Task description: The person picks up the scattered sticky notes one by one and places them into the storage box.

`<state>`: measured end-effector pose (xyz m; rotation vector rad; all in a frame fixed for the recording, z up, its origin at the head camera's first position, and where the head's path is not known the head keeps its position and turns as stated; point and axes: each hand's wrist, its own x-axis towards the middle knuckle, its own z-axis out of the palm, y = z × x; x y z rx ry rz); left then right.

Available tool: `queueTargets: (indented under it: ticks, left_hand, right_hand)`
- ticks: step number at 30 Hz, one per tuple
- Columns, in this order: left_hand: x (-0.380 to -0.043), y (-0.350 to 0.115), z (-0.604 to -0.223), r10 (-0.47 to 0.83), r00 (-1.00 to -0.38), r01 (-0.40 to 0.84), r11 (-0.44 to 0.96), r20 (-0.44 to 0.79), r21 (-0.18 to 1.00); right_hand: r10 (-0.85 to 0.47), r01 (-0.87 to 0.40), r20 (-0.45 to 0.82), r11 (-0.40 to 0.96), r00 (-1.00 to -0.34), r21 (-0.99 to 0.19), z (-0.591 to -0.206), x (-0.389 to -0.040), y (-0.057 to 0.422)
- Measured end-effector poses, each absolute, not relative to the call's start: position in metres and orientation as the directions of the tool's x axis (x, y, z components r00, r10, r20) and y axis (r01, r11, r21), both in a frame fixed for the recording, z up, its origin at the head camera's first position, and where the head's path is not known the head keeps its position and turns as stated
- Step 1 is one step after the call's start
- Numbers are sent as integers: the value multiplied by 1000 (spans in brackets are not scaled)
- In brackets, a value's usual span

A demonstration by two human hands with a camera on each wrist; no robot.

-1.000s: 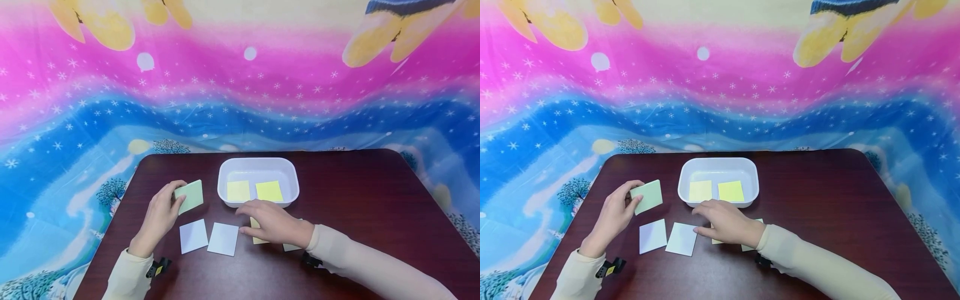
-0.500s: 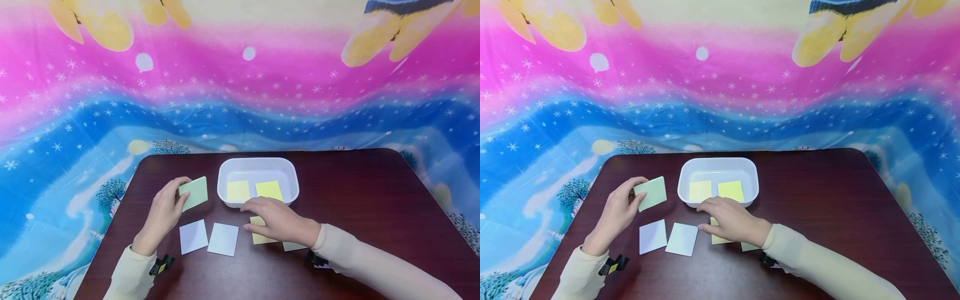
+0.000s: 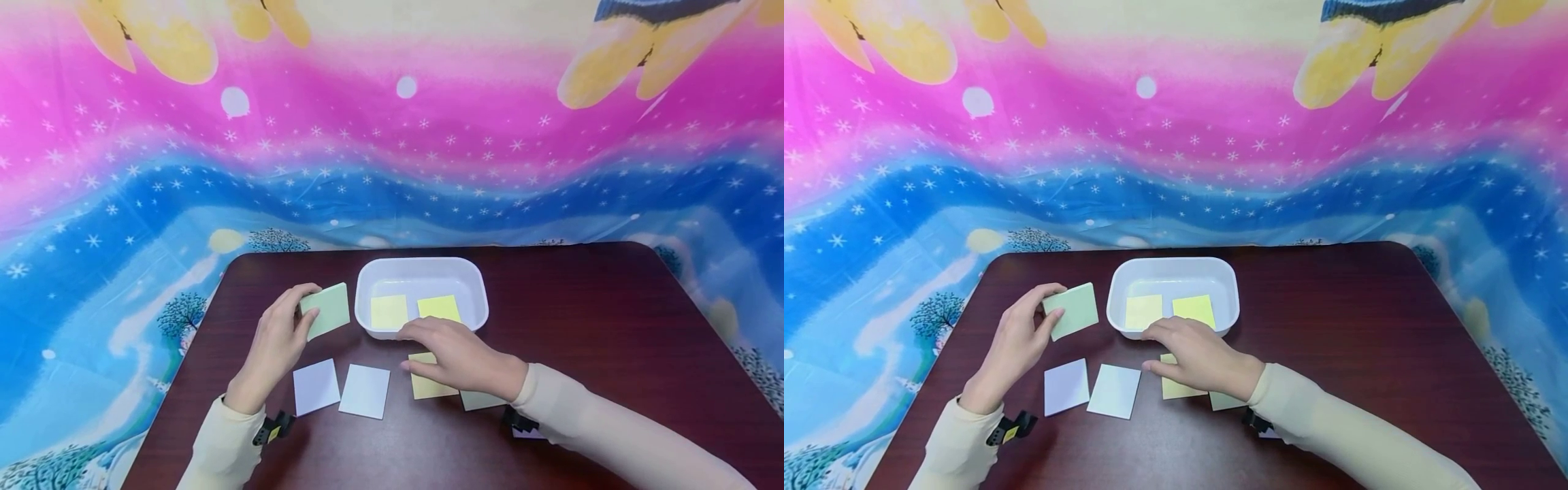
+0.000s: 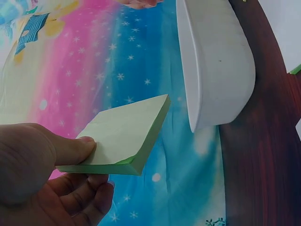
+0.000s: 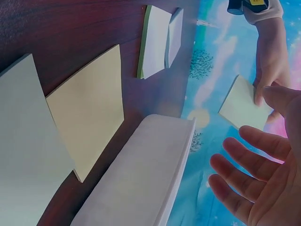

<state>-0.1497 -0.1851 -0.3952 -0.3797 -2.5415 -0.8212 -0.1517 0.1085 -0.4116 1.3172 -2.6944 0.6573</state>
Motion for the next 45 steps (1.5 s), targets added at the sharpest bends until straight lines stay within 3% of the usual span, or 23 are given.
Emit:
queueTargets:
  ticks: [45]
  left_hand:
    - [-156,-161,-395,182,-883,408,751,432,519]
  right_hand:
    - [-629,-672,243,660,-738,-334,-411,-158,140]
